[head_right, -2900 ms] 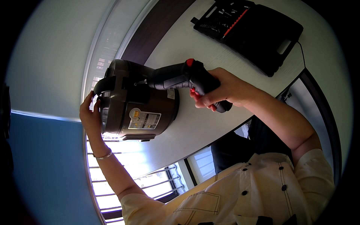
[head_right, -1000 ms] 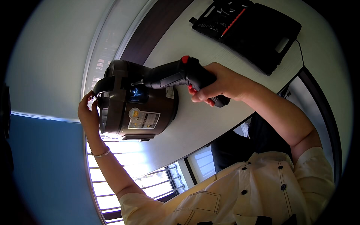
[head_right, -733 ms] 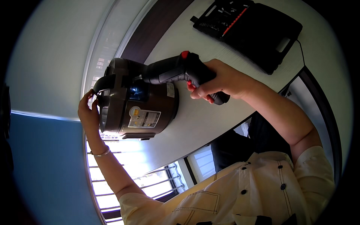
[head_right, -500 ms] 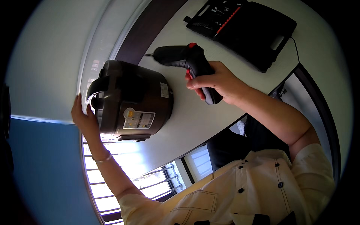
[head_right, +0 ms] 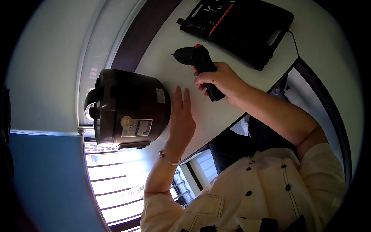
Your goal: The person uses a cordless drill to remove screws from the side and bottom of a rice cooker. They rotate the appliance to access different screw locations and place removed screws on the table.
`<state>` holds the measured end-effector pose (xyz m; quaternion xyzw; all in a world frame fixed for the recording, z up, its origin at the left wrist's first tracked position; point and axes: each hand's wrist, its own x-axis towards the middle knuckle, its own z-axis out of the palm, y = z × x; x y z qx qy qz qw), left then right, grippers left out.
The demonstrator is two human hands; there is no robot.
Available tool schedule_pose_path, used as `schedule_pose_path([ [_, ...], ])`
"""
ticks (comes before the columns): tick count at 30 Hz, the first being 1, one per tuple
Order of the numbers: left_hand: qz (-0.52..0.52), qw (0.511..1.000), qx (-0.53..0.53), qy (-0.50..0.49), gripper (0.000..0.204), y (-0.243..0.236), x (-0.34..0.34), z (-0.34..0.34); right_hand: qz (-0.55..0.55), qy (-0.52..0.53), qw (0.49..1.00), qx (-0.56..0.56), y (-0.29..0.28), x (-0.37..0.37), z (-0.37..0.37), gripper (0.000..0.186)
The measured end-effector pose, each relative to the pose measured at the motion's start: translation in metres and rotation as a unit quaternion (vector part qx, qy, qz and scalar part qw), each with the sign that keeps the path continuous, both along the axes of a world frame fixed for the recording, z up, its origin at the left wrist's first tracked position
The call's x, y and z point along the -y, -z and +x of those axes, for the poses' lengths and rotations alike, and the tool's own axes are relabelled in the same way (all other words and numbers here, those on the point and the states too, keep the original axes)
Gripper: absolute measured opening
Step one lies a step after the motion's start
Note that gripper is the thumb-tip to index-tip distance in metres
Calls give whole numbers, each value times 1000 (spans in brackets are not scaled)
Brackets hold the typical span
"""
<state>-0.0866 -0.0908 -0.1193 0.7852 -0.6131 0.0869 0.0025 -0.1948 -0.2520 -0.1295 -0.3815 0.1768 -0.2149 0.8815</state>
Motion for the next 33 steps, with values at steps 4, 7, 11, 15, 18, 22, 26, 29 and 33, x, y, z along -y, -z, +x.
schedule_pose_path([
  [4,-18,999,-31,19,64,18,17,14,25,-6,1000,-11,3,4,-2,24],
  [7,-22,998,-62,14,65,12,36,1,50,11,999,-8,4,9,-3,23],
  [11,-50,980,-173,89,59,16,61,-16,73,55,996,18,3,15,-6,19],
  [15,-47,970,-209,117,42,16,74,-28,88,66,993,30,4,33,-14,18],
  [18,-60,972,-186,132,35,23,78,-32,87,54,994,46,5,38,-18,20],
  [22,-101,967,-178,150,32,26,80,-34,98,39,993,58,2,40,-20,20],
  [26,-109,972,-85,188,24,28,74,-37,93,41,993,61,8,41,-17,26],
  [29,-95,975,-5,199,19,31,73,-43,70,41,996,30,5,40,-22,27],
  [33,-91,965,43,242,18,26,69,-36,52,44,997,28,3,38,-22,26],
])
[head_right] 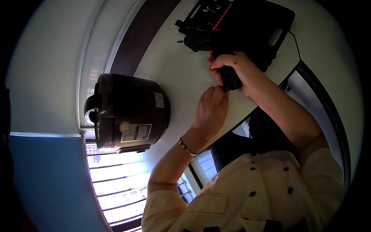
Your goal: The person uses a cordless drill to remove screws from the side and bottom of a rice cooker. They rotate the appliance to access different screw locations and place removed screws on the table.
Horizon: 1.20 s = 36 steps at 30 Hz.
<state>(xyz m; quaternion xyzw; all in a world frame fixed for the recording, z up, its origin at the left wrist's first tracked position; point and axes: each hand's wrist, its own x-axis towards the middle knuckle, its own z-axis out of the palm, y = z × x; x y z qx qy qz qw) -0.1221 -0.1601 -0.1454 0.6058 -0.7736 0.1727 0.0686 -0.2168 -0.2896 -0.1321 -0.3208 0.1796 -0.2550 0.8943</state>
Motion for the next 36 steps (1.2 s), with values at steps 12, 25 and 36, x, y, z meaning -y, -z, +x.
schedule_pose_path([
  [12,10,963,-232,-139,13,-36,-30,20,-35,-7,999,-26,-4,-6,-5,24],
  [25,-159,958,65,-231,12,-168,-78,77,-78,-71,994,-7,3,-13,-6,24],
  [36,-83,919,302,-239,11,-176,-66,78,-97,-109,989,-19,6,-9,-7,28],
])
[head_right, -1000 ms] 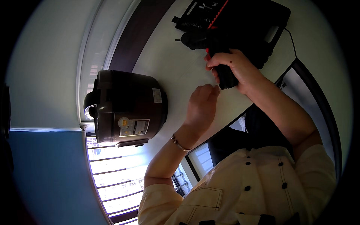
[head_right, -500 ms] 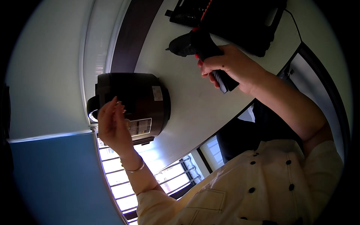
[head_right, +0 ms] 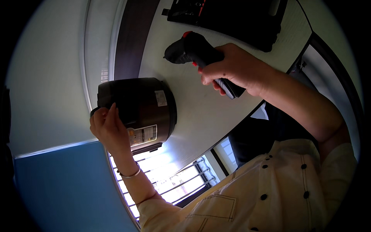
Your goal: The person uses a cordless drill to remove screws from the side and bottom of a rice cooker. They rotate the appliance to access different screw locations and place removed screws on the table.
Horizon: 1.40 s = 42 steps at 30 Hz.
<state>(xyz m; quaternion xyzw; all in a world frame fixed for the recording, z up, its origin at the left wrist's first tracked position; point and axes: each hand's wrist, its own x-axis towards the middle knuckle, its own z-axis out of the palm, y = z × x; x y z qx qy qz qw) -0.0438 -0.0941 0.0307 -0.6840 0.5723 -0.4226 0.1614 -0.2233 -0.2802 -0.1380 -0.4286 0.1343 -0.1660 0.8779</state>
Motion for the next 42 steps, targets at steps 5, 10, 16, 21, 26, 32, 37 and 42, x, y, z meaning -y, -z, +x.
schedule_pose_path([
  [5,41,999,20,-13,16,-2,-2,2,2,3,1000,4,-1,-1,1,27],
  [10,68,994,73,-36,17,-2,2,-3,2,-1,1000,7,0,0,1,27],
  [16,31,999,34,21,13,-2,-3,8,-5,-3,1000,15,1,-1,2,26],
  [21,-3,1000,-6,21,9,-1,-6,11,-10,-12,1000,1,1,-1,3,26],
  [26,-4,999,-42,11,6,-6,1,10,-15,-21,1000,-12,-2,-1,1,26],
  [32,-9,1000,26,-13,7,-2,4,4,-16,-10,999,-27,-5,-1,1,26],
  [37,-52,998,34,-16,7,2,1,8,-21,-17,999,-35,-2,-1,3,26],
  [42,-54,998,18,-24,6,2,-1,7,-27,-19,998,-52,-4,-1,3,26],
])
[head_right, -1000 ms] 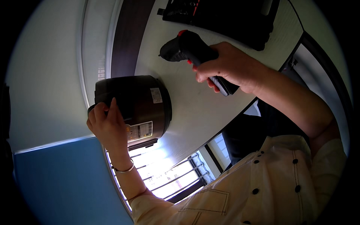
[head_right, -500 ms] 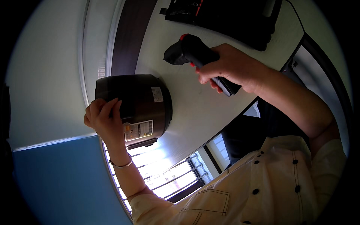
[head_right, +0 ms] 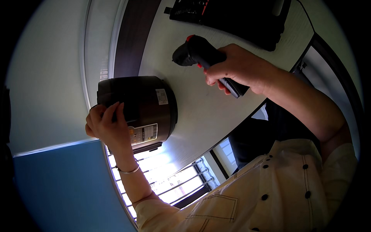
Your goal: The person uses a cordless drill to remove screws from the side and bottom of a rice cooker. They rotate the appliance to access different screw locations and place removed screws on the table.
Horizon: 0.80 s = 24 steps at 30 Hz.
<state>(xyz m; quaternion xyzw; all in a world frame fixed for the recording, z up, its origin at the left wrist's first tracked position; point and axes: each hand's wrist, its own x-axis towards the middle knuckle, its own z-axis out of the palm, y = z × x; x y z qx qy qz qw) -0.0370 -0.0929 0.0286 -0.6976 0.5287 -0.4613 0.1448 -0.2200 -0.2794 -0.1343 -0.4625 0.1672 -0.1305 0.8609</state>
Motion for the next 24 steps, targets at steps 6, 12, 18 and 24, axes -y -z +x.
schedule_pose_path([
  [6,-6,1000,8,-1,5,1,-3,-1,4,-2,1000,-1,-2,-1,0,29],
  [12,-27,998,-26,41,5,0,-5,4,-11,-24,999,-21,-1,-1,2,32],
  [18,-11,997,-45,63,8,-1,-5,9,-22,-35,999,-32,-1,-1,4,34],
  [24,-9,1000,-26,8,15,-4,2,2,-28,-27,998,-43,-4,-2,3,33],
])
